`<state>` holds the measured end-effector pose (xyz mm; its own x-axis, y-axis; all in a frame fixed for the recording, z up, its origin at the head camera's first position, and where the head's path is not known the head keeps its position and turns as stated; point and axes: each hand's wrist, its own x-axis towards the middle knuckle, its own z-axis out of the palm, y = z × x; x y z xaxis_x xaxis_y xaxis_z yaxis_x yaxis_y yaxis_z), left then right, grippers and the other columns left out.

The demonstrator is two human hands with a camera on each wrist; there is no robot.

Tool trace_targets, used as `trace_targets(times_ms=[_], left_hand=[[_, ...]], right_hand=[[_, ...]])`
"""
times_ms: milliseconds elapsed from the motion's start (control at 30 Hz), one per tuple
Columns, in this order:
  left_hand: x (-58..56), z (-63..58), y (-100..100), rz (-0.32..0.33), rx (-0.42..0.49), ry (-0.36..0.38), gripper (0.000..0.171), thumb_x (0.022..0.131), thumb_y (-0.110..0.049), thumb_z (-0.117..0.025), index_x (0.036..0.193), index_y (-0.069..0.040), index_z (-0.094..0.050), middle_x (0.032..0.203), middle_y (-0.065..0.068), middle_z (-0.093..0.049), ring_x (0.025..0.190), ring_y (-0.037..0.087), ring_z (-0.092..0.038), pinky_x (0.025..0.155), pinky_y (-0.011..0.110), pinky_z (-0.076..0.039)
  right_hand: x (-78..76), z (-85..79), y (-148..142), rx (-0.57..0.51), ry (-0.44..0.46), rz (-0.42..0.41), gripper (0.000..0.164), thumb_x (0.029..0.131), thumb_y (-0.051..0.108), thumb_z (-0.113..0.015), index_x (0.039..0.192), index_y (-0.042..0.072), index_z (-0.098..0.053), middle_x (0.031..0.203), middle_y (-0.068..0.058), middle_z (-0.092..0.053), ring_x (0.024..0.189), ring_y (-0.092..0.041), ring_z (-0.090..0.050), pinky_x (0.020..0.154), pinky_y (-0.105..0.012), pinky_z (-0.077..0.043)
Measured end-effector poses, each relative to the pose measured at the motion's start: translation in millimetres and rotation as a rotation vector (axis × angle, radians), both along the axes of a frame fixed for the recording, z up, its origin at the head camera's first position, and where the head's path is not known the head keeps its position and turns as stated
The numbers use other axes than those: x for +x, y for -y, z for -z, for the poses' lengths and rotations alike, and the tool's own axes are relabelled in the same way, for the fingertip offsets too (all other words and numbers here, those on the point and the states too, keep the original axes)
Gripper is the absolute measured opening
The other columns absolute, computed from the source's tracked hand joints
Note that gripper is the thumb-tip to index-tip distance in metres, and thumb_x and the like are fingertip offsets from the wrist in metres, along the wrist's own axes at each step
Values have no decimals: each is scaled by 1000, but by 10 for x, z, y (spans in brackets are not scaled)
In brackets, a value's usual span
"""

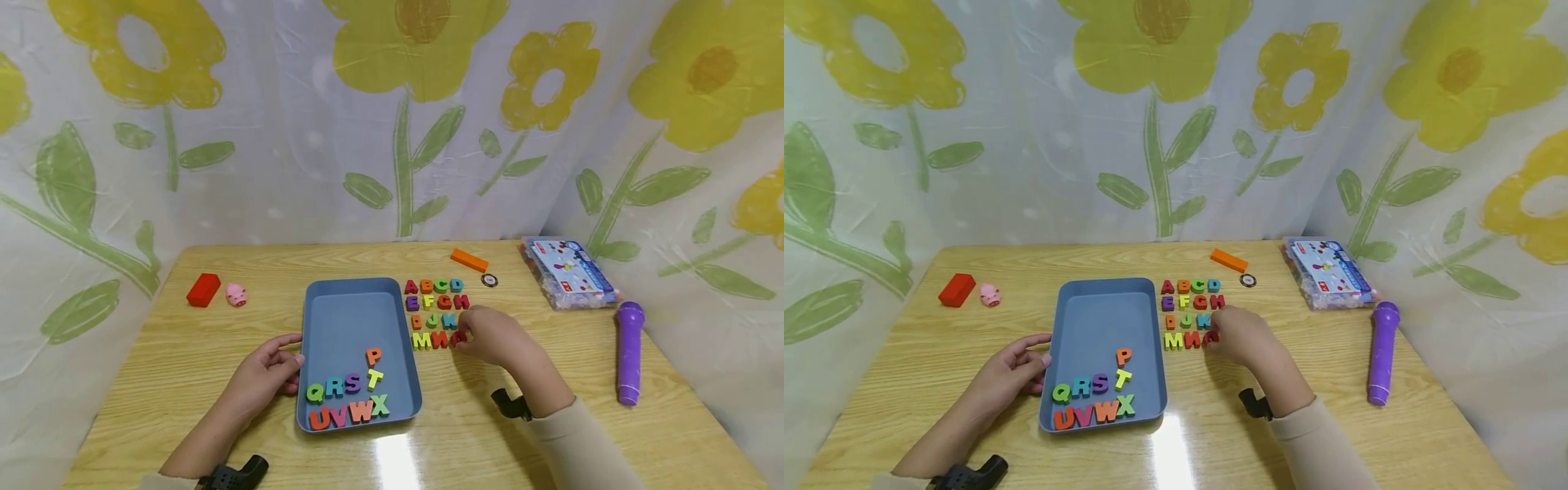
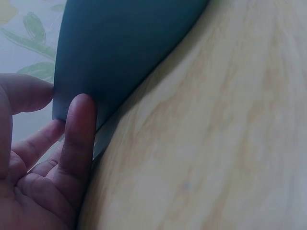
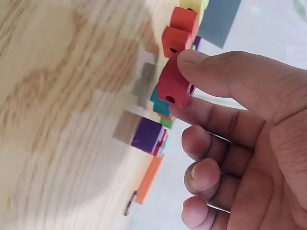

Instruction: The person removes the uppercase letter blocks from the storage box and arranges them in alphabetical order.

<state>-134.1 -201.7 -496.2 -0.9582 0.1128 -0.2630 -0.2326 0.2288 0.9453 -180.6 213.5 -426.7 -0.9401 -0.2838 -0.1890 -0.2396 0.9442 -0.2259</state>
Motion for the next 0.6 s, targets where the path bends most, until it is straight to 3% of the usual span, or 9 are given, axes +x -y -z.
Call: trace_targets(times_ms=[600], left_hand=[[0, 2, 0, 4, -5, 3, 57, 109, -17, -68, 161, -5, -48, 108, 9, -74, 83, 18, -72, 73, 30, -64]], right_hand=[[-35, 70, 41, 36, 8, 14, 15, 94, 21, -86, 98, 13, -74, 95, -2, -69, 81, -19, -58, 77, -40, -56]])
